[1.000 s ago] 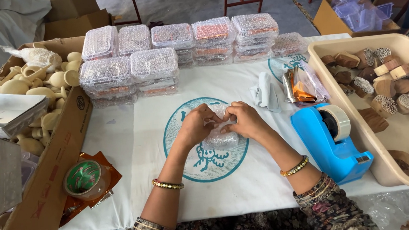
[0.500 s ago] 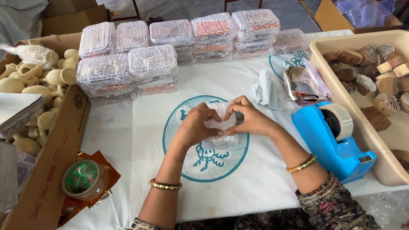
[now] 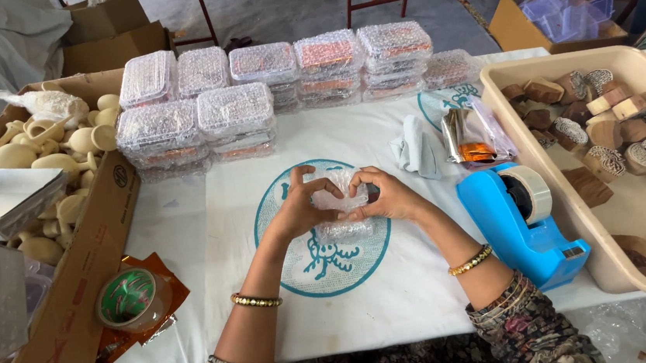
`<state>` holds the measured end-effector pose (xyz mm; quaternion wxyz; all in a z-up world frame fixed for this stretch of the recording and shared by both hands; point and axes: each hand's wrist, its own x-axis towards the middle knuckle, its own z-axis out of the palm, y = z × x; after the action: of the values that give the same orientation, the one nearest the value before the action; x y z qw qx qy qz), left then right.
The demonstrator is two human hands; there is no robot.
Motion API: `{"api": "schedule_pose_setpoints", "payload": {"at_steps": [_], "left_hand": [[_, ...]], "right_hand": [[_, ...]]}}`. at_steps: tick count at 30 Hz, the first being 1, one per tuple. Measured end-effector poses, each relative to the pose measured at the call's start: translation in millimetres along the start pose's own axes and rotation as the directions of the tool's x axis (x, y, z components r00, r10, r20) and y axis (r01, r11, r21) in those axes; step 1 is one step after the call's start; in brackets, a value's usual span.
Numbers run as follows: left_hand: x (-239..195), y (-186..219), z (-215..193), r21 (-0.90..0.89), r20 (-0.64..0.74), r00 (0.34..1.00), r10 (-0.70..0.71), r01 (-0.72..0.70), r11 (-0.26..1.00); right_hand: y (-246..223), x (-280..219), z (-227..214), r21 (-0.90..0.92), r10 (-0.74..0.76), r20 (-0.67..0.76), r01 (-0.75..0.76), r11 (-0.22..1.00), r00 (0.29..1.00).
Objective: The person wraps a small rectangular item in bubble wrap on a table, folding the edges and securing the package with clear tape from a blue dispenser. The workspace contains stacks of similar wrapped items and various other craft supplies.
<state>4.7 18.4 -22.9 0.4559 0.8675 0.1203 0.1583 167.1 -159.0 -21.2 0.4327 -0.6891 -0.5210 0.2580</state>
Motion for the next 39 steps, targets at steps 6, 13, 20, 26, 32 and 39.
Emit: {"api": "schedule_pose_setpoints", "payload": {"at_steps": [6,13,20,26,32,39], "left_hand": [[-7,26,-9,0.014,-0.010,0.996,0.091,-0.091,0.996],[0,20,-2,0.014,-0.187,0.958,0.215,-0.217,0.976],[9,-4,17,-0.727,-0.027,0.968,-0.251,0.154,0.669],[10,2,20,-0.695,0.002,0.967,-0.253,0.183,0.695],[7,8,26,-0.642,-0.111,0.977,-0.183,0.070,0.763],[8,6,28,-0.563,-0.181,0.972,-0.150,0.022,0.826]], "right_hand": [[6,1,-1,-0.081,-0.142,-0.076,0.136,0.987,0.987],[-9,1,3,0.177,-0.114,-0.200,0.150,0.973,0.973],[-3,3,7,0.101,-0.329,-0.216,0.357,0.929,0.919],[-12,5,8,0.212,-0.201,-0.265,0.260,0.942,0.943],[28,12,16,0.359,-0.087,-0.132,0.130,0.924,0.987],[23,13,31,0.258,0.011,-0.263,0.060,0.964,0.965]]}}
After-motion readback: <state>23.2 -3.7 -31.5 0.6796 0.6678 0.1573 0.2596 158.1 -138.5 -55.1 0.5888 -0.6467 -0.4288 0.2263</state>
